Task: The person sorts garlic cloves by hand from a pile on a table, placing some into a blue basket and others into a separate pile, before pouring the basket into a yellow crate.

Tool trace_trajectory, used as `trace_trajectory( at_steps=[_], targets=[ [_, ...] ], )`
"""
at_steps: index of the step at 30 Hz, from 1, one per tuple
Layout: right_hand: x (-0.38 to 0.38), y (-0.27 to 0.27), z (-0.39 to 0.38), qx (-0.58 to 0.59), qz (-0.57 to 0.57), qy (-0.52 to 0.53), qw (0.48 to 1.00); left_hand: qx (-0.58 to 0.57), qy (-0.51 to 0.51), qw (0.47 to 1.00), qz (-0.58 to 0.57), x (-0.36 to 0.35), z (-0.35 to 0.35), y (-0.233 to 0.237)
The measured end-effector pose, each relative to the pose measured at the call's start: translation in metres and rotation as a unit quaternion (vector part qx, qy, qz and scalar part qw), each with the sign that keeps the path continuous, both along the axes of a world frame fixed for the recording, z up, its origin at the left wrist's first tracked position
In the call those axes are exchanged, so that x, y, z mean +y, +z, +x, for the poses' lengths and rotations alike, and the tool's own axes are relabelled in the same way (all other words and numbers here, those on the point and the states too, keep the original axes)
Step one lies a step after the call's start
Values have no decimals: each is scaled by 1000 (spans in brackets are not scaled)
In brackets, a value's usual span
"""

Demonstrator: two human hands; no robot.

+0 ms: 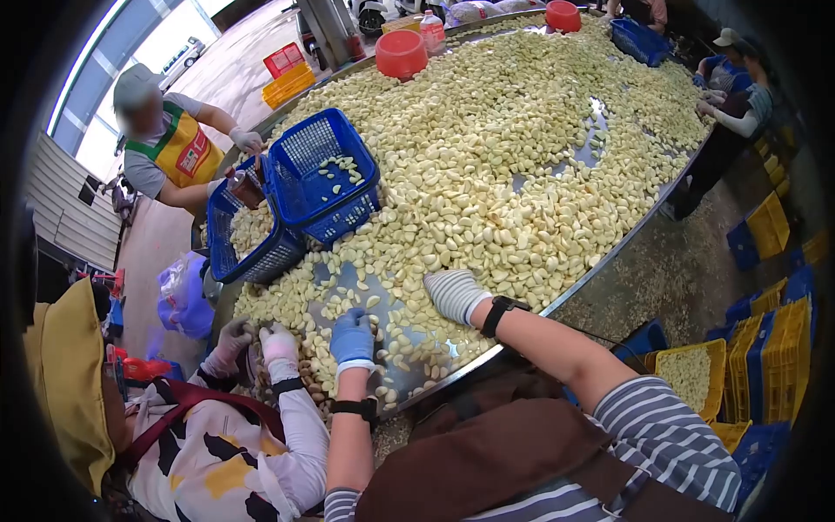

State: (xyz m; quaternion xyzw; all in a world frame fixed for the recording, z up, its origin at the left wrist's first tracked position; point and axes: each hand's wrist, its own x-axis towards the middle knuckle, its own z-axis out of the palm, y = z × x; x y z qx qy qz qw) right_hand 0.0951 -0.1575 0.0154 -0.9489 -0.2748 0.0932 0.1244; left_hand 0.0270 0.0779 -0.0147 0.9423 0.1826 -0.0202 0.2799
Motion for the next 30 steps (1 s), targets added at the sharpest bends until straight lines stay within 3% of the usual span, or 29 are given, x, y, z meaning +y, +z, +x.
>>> trace_trajectory(
  at_steps=[2,6,9,12,14,16,18,20,22,23,24,26,28,30],
  targets=[
    [5,3,0,3,-16,-11,1000,-61,-99,991,68,-35,19,6],
    [-1,-9,-2,3,9,-15,1000,-43,-63,995,67,-65,41,-6],
    [-7,-10,-10,6,25,-29,999,254,-159,948,106,-53,54,6],
    [-7,-11,-14,17,36,-46,998,294,-164,934,121,-42,68,8],
    [-4,-19,-10,34,-3,-23,999,239,-124,958,98,-47,77,10],
    [-5,-22,-10,24,7,-13,1000,92,-116,987,69,-53,82,-4],
    [-5,-22,-5,33,-8,-6,999,88,-94,989,66,-57,82,-11],
    [-6,-15,-2,72,-16,-12,997,96,-124,977,141,-62,76,-6],
    [-15,-23,1,96,161,-34,982,87,-130,979,130,-57,76,-17],
    [-20,-44,10,133,286,-54,947,95,-118,983,103,-56,73,-15],
    [-20,-11,8,412,404,-218,787,103,-107,986,75,-55,69,-15],
    [-30,10,8,444,511,-268,686,100,-86,990,42,-49,65,-25],
    [-40,18,8,475,587,-253,605,124,-62,990,-2,-46,60,-23],
    [-45,18,6,475,596,-245,600,114,-60,991,-30,-43,59,-30]
  ],
)
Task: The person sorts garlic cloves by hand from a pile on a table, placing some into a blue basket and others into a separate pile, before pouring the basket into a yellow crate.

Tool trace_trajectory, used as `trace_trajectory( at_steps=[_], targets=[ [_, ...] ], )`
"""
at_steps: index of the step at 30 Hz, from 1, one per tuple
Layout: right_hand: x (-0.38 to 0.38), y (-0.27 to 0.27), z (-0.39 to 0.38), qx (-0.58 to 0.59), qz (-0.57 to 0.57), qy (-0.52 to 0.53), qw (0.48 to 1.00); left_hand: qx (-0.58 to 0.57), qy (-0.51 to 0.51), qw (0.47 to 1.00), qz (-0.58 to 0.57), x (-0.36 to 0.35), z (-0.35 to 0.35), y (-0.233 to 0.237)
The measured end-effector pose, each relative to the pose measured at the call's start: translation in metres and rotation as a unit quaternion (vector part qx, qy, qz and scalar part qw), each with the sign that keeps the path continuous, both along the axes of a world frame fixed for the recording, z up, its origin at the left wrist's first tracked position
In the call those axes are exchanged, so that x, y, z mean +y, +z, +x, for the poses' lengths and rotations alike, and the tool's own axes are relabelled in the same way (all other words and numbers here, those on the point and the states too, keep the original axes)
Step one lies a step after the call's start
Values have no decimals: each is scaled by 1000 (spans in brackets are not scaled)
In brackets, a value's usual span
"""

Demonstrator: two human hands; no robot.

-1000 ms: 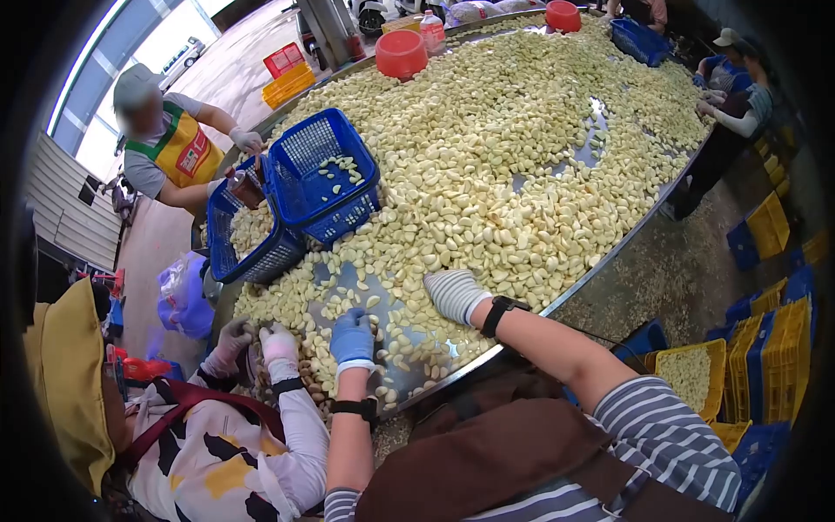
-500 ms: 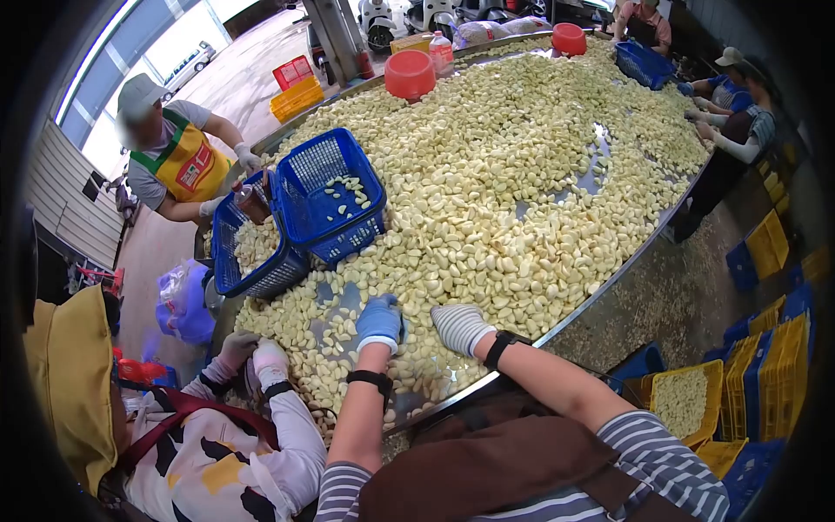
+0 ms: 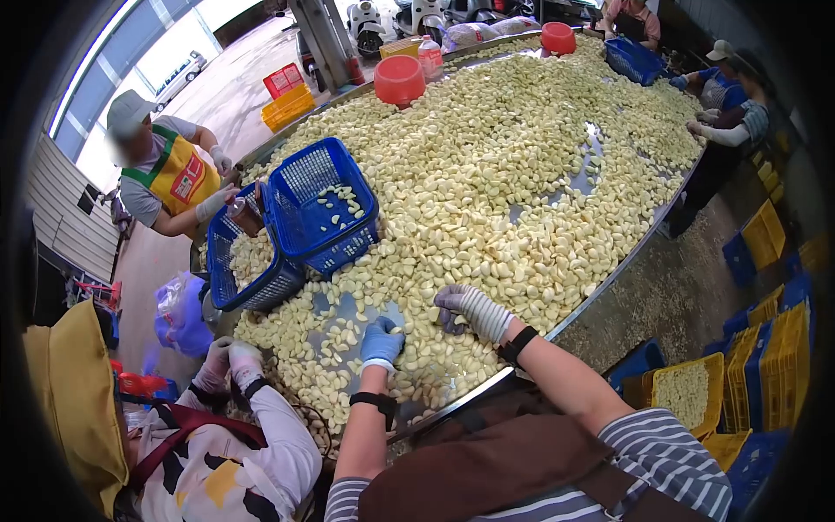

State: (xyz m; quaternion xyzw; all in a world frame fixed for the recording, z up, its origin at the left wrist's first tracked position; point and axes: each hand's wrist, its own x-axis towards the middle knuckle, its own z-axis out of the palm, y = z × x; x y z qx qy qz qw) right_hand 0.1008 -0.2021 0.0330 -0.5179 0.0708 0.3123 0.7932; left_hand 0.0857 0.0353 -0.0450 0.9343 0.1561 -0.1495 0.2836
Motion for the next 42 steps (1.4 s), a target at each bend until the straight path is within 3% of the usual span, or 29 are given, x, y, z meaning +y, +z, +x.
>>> trace_trajectory(
  at_steps=[2,3,4,6,7,9,10,11,13,14,16,22,26,28,30,31,33,34,36,38,39,40,42],
  targets=[
    [-2,1,-2,11,48,14,999,-46,45,993,-97,7,-5,-24],
    [-3,-1,-3,33,76,14,996,-96,92,963,-234,5,-11,-26],
    [-4,-4,-3,34,76,11,996,-94,90,964,-234,4,-16,-28],
    [-4,-8,-3,22,106,11,994,-92,184,883,-422,1,-29,-20],
    [-2,-9,-3,25,108,11,994,-83,202,868,-447,-5,-36,1],
    [4,-9,2,-30,-66,67,995,-60,215,847,-483,-7,-47,26],
    [10,-6,0,-28,-64,67,995,-37,224,822,-522,-9,-52,34],
    [17,-3,-4,-130,-176,126,968,-23,234,821,-520,-13,-56,40],
    [32,17,-10,-325,-384,231,833,-13,231,815,-531,-14,-61,38],
    [38,30,-13,-376,-428,265,778,-4,227,809,-542,-14,-63,38],
    [49,42,-18,-404,-437,314,740,12,220,816,-535,-15,-66,42],
    [48,24,-21,-432,-446,350,701,47,216,809,-545,-16,-76,47],
    [44,29,-20,-366,-411,425,719,-57,148,863,-480,-22,-78,30],
    [41,19,-19,-358,-402,415,733,-112,119,877,-451,-25,-77,22],
    [39,0,-21,-302,-349,336,821,-202,13,907,-368,-27,-78,25],
    [37,-3,-22,-301,-349,334,822,-201,12,908,-368,-28,-79,32],
    [34,-7,-22,-258,-320,289,865,-60,120,862,-489,-29,-80,49],
    [29,0,-24,-257,-319,287,866,-58,119,862,-488,-26,-81,50],
    [7,24,-24,-166,-285,161,930,6,209,807,-553,-18,-82,53],
    [-28,53,-28,-211,-346,216,888,4,223,805,-549,-10,-88,60],
    [-44,76,-32,-193,-393,301,847,7,229,814,-533,-3,-91,58],
    [-58,89,-36,-173,-436,382,797,11,234,823,-517,5,-94,54],
    [-92,76,-55,-286,-547,448,647,-14,247,837,-488,22,-94,28]
  ],
)
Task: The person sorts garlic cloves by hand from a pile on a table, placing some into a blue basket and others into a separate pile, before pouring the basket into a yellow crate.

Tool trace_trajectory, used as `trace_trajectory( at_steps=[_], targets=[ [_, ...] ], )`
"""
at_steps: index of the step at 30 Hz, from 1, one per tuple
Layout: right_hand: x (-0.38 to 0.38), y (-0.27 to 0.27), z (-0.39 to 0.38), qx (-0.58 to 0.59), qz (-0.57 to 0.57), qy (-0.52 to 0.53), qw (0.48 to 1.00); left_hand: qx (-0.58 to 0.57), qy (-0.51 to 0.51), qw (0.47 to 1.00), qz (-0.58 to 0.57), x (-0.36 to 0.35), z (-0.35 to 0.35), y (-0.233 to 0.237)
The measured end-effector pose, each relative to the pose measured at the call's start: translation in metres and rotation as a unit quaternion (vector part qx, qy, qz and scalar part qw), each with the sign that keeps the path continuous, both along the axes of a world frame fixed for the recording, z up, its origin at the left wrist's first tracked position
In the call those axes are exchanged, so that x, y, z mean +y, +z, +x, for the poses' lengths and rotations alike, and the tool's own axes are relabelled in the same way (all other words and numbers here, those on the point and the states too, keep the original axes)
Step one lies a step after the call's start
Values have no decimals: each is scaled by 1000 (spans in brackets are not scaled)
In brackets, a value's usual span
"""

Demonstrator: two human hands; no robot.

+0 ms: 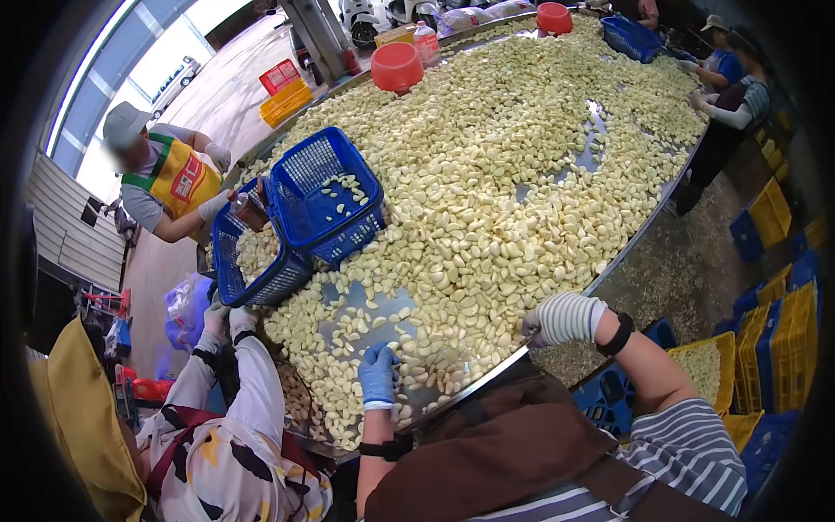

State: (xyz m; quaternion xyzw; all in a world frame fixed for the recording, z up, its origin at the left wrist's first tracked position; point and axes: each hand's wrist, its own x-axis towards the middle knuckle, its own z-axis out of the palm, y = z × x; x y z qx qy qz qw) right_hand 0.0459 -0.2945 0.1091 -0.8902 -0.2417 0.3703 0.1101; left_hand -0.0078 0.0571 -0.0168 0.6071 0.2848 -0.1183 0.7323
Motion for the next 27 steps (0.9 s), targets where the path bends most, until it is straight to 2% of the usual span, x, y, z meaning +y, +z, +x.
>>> trace_trajectory(
  at_steps=[2,3,4,6,7,8,9,10,11,14,16,17,19,20,22,23,24,26,27],
  targets=[
    [-22,1,-12,7,-35,7,999,-132,87,961,228,6,7,-17],
    [-27,2,-15,16,-67,14,998,-94,19,961,259,11,14,-20],
    [-25,2,-16,18,-69,14,997,-92,19,962,258,8,15,-25],
    [-13,4,-15,-7,-126,-3,992,-110,-183,918,333,-20,31,7],
    [-5,1,-14,-52,-118,14,992,-111,-183,918,334,-36,37,16],
    [1,-6,-12,-52,-117,14,992,-95,-264,878,387,-53,42,22],
    [5,-14,-10,-80,-48,2,996,-79,-342,828,438,-61,43,24],
    [9,-18,-9,-109,22,-10,994,-79,-341,827,440,-55,47,14],
    [11,-13,-8,-82,62,-33,994,-29,-342,810,475,-39,56,-5],
    [2,-13,-11,-88,58,-97,990,98,-341,742,569,25,78,-15],
    [2,-15,-1,-69,19,-105,992,104,-219,789,565,38,90,12],
    [10,-15,5,-80,22,-100,992,105,-219,788,566,36,100,21],
    [31,-23,16,-82,57,-96,990,39,-152,872,464,31,119,34],
    [42,-35,20,-104,90,-79,987,37,-150,872,464,30,127,25],
    [78,-47,26,-120,27,7,992,-51,-195,728,655,28,149,-15],
    [95,-64,27,-106,27,56,992,50,-244,717,651,22,155,-20],
    [109,-85,20,-122,26,79,989,56,-234,719,652,17,160,-27],
    [138,-92,0,-102,-8,144,984,46,-256,720,643,10,160,-34],
    [146,-93,-8,-79,10,173,982,49,-257,720,643,7,153,-33]
  ],
)
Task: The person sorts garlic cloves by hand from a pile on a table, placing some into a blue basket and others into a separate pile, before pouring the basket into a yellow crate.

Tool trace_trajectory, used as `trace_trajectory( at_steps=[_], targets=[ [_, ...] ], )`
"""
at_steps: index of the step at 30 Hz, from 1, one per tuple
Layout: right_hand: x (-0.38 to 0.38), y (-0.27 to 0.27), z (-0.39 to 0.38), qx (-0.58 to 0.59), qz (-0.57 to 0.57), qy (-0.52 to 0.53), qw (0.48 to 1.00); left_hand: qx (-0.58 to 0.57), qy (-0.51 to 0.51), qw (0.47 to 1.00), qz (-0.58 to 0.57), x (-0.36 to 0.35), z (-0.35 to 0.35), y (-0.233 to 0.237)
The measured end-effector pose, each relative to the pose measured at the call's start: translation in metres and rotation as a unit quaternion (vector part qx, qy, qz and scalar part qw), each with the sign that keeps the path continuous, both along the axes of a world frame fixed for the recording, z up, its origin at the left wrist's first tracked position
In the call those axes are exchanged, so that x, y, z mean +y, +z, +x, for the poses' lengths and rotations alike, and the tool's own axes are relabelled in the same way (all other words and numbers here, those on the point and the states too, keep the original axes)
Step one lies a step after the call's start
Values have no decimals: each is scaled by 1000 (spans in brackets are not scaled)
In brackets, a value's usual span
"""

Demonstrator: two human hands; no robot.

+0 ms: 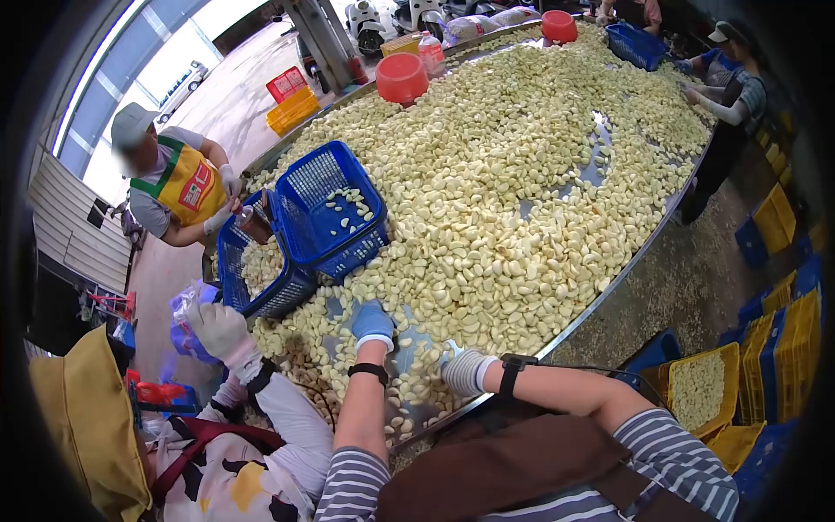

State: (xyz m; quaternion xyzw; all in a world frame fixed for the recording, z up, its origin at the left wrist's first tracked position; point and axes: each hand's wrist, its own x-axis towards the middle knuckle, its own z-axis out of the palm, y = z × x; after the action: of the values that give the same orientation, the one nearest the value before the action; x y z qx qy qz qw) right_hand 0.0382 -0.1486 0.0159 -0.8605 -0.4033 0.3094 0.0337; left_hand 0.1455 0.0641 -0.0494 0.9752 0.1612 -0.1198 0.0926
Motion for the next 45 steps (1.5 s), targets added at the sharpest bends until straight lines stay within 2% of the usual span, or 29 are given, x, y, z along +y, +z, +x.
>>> trace_trajectory(
  at_steps=[1,3,4,5,6,7,8,9,11,12,13,15,19,23,25,26,28,30,31,33,34,35,37,38,40,41,43,44,45],
  targets=[
    [0,-3,2,1,2,1,1000,-9,5,1000,-17,-1,-7,3],
    [-1,-13,8,79,161,58,982,-19,11,999,-32,14,-25,-5],
    [-2,-11,21,52,177,-4,983,-9,162,902,-399,34,-38,-18],
    [-2,32,40,17,95,-54,994,1,285,656,-699,46,-47,-26],
    [-8,32,58,-29,133,-94,986,4,287,658,-696,47,-58,-19],
    [-9,35,75,-74,138,-135,978,-44,284,580,-762,44,-72,-2],
    [-6,46,94,6,99,-183,978,-94,276,495,-819,40,-82,10],
    [-4,27,107,-142,159,-125,969,-97,277,496,-817,38,-85,14],
    [14,31,126,-149,173,-90,969,-39,326,414,-849,34,-90,16],
    [26,29,135,-149,176,-87,969,-43,328,459,-824,32,-92,12],
    [39,23,144,-163,170,-69,969,-25,316,439,-841,30,-93,8],
    [62,13,159,-177,169,-47,968,-62,333,480,-809,12,-95,10],
    [97,-7,176,-174,167,-81,967,-30,280,508,-814,-10,-105,27],
    [111,-38,184,-174,136,-111,969,-7,323,503,-802,-8,-106,22],
    [114,-39,185,-179,127,-135,966,-69,334,534,-774,-3,-99,28],
    [113,-39,185,-170,115,-140,969,-98,374,552,-738,5,-90,32],
    [109,-34,185,-158,115,-132,972,-163,418,600,-662,39,-72,18],
    [105,-29,181,-146,115,-126,974,-244,412,662,-577,69,-55,9],
    [102,-27,177,-114,122,-109,980,-243,411,662,-577,72,-51,9],
    [95,-16,169,-85,128,-94,984,-252,349,713,-553,72,-41,15],
    [90,-5,160,-80,161,-96,979,-207,323,742,-550,53,-43,42],
    [86,6,150,-74,193,-99,973,-204,323,742,-550,39,-46,48],
    [75,23,134,-62,209,-106,970,-79,201,797,-564,11,-50,47],
    [69,31,128,-51,203,-102,972,-77,199,796,-566,1,-52,37],
    [54,30,119,-46,192,-88,976,-145,104,824,-538,-14,-61,17],
    [44,27,115,-47,189,-93,976,-142,100,823,-541,-21,-64,15],
    [27,32,104,-70,171,-72,980,-126,-5,916,-380,-35,-74,27],
    [18,37,99,-58,180,-81,979,-180,-39,889,-419,-36,-77,3],
    [12,36,96,-59,180,-83,978,-179,-41,889,-419,-34,-78,-4]
  ],
)
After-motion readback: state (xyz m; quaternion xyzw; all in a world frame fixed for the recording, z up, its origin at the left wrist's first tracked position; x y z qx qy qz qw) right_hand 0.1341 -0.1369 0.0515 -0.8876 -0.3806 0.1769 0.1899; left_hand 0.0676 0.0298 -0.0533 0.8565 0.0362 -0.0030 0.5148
